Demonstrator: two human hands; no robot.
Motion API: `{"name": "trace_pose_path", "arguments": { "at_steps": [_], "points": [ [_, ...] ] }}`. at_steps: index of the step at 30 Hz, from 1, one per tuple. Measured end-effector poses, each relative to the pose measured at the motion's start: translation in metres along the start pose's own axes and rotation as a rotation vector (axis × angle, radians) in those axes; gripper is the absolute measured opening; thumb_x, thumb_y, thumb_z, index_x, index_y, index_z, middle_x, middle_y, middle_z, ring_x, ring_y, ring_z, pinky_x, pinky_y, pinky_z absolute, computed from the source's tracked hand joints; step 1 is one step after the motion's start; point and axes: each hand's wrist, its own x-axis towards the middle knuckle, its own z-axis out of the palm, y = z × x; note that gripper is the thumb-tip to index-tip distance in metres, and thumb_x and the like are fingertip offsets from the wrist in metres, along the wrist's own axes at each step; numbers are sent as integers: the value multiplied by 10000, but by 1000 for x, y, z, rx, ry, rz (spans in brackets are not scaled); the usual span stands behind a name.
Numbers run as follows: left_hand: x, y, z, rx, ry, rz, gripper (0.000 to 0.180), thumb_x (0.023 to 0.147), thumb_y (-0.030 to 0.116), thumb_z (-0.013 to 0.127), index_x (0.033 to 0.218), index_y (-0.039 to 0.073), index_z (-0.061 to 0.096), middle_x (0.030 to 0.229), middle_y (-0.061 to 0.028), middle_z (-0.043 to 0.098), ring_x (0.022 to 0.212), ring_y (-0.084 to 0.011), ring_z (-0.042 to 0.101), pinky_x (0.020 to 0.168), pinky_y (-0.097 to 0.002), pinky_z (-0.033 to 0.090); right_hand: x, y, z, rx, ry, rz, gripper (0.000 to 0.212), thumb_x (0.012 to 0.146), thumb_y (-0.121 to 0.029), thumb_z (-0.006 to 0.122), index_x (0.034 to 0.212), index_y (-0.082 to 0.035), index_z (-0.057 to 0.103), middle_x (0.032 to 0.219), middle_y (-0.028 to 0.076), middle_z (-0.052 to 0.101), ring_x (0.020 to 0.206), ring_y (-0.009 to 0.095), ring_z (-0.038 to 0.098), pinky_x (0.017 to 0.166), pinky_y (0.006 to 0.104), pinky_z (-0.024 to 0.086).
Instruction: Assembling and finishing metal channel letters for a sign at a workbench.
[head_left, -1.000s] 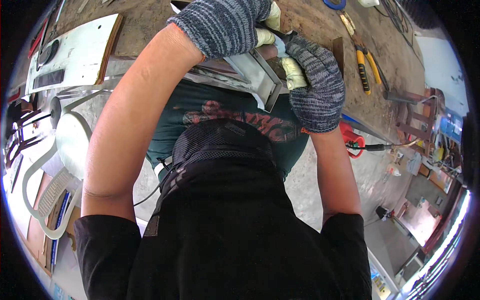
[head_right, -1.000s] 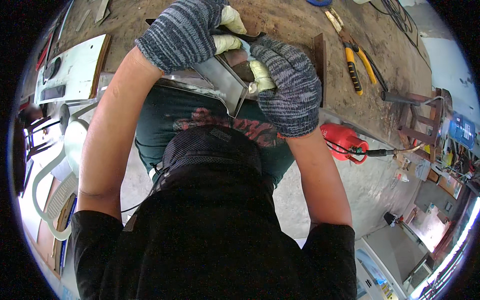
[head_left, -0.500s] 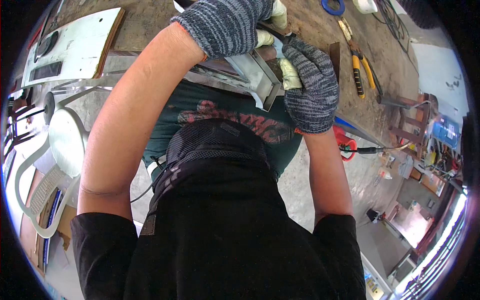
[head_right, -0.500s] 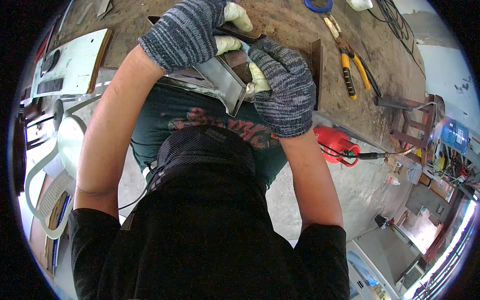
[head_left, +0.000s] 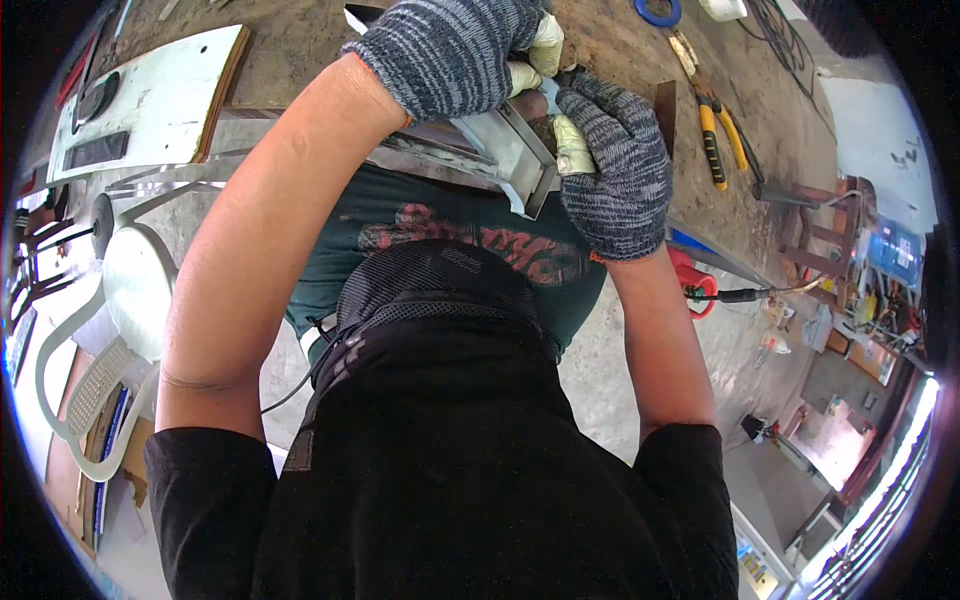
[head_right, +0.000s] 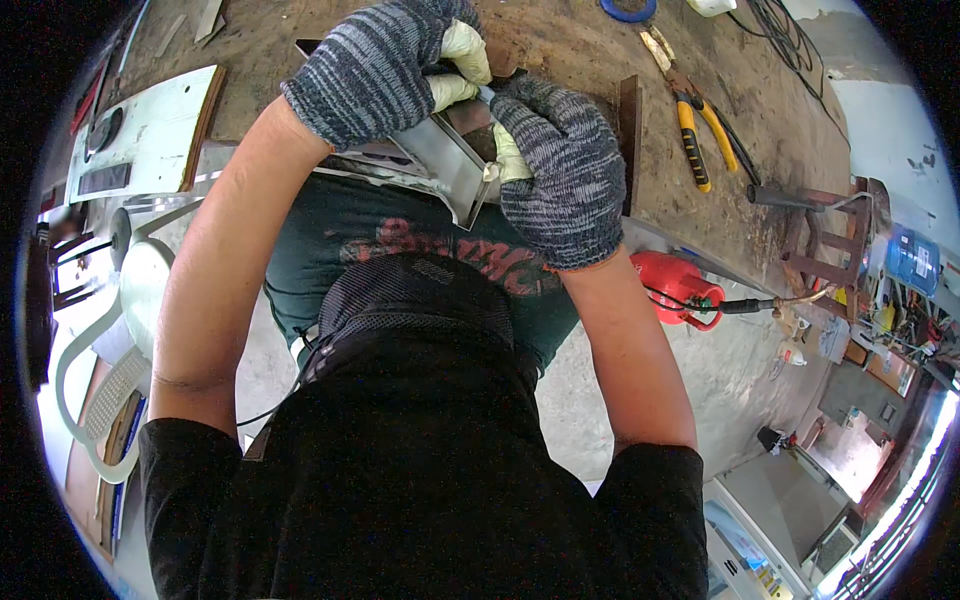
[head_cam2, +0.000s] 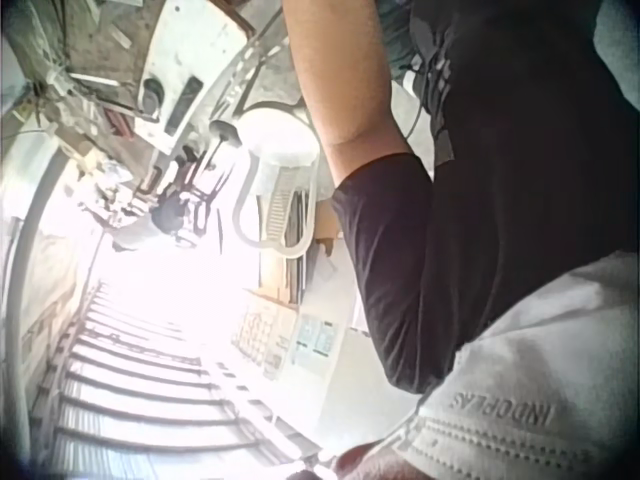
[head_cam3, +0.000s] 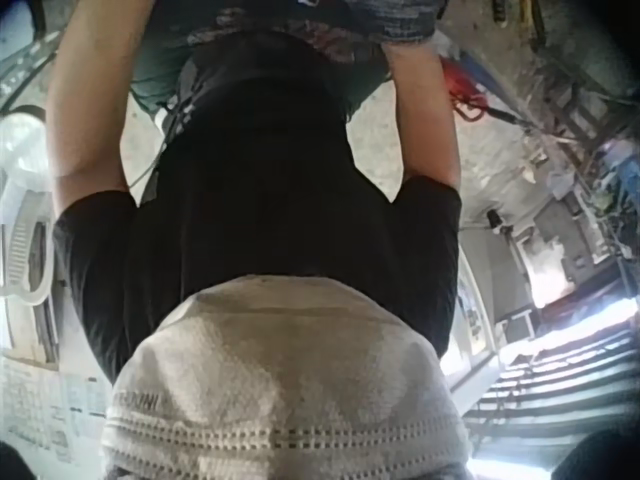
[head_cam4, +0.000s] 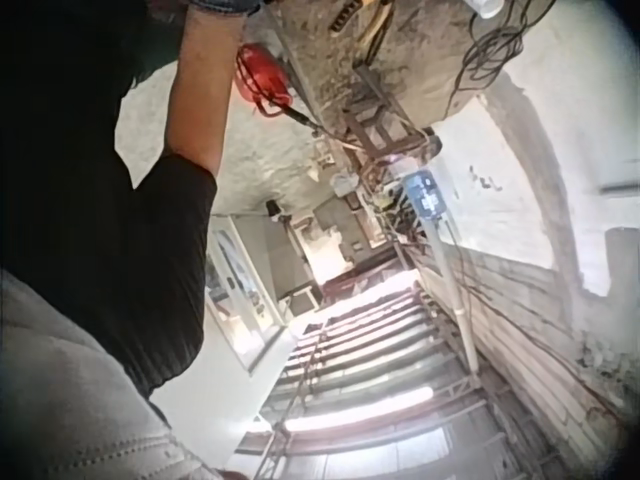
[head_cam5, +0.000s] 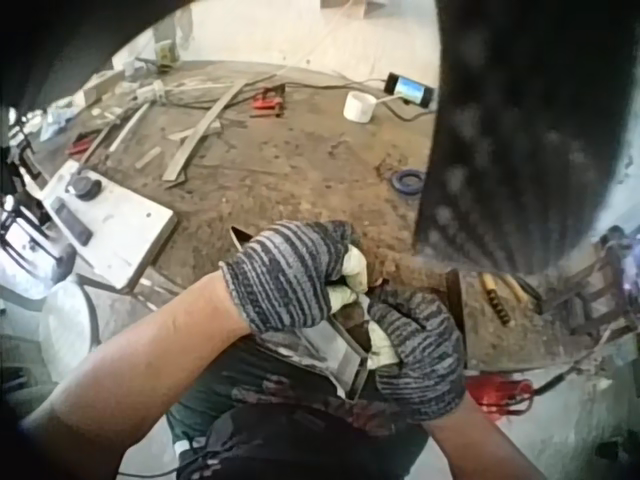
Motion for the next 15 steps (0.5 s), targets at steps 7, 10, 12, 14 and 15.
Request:
{"name": "trace_pose_path", "arguments": {
  "at_steps": [7,10,12,14,15],
  "points": [
    [-3,0,3,4,73,26,87,809,121,724,884,78,727,841,-158,717,827,-355,699,746,-422,560,-2,1,1,33,8,7,364,798,-27,756,1161,-66,754,1198,141,705,1100,322,671,988,416,538],
    [-1,-4,4,-42,21,-29,82,813,124,731,881,77,726,840,-153,718,816,-348,700,738,-417,560,-3,2,1,63,17,15,334,833,-16,751,1163,-65,752,1194,138,712,1101,311,675,988,405,537],
    [-2,-6,7,-38,67,-1,78,824,120,745,885,76,725,847,-132,723,811,-314,706,745,-392,563,-3,3,-1,152,31,41,315,856,-11,748,1166,-67,752,1186,130,722,1106,293,680,990,395,535],
    [-4,-8,14,-36,159,44,89,845,113,774,908,80,719,873,-93,734,819,-250,717,771,-353,567,-3,5,-5,307,57,89,297,878,-8,745,1168,-72,753,1172,118,735,1110,266,685,992,383,533],
    [-4,-10,16,-64,172,68,107,836,119,784,911,80,719,856,-93,730,809,-254,714,759,-359,567,-4,7,-9,287,81,98,290,882,-9,743,1168,-59,750,1179,115,738,1116,255,686,995,384,533]
  ]
}}
